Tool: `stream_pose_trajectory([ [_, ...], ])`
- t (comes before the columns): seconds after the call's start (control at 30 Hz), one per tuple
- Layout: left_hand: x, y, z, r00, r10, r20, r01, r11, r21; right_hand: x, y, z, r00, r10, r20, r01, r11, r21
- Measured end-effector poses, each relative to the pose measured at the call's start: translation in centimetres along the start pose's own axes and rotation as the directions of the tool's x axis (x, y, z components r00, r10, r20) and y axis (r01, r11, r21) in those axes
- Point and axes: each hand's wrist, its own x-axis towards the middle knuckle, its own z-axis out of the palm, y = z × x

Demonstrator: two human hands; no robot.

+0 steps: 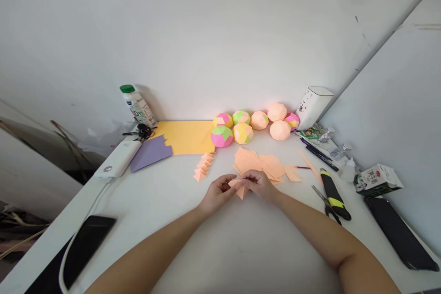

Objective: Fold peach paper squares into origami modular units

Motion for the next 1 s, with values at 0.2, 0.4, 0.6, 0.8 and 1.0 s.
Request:
stream_pose_trajectory([
  [0.2,0.06,-0.03,0.04,1.0,0.004,0.03,-0.003,1.0,-0.022,0.0,-0.19,0.0,0.998,-0.01,0.07,0.011,1.0,-0.01],
  [0.4,0.23,-0.42,0.06,0.999,0.033,0.042,-0.03,0.997,-0.072,-0.04,0.06,0.04,0.996,-0.025,0.084,0.027,0.999,-0.024],
  [0.6,0.34,-0.22,0.14,0.999,0.016,0.047,-0.009,0.988,-0.153,0.07,0.06,-0.13,0.994,-0.014,0.109,0.014,1.0,0.0],
  [0.8,0.36,-0.22,0.1,0.999,0.01,0.047,-0.001,0.984,-0.179,0.12,0.25,-0.17,0.993,-0.007,0.119,0.009,1.0,-0.011],
  [1.0,0.28,0.16,0.1,1.0,-0.01,0.026,0.014,0.989,-0.149,0.03,-0.12,-0.22,0.992,0.001,0.123,0.004,0.999,-0.038],
])
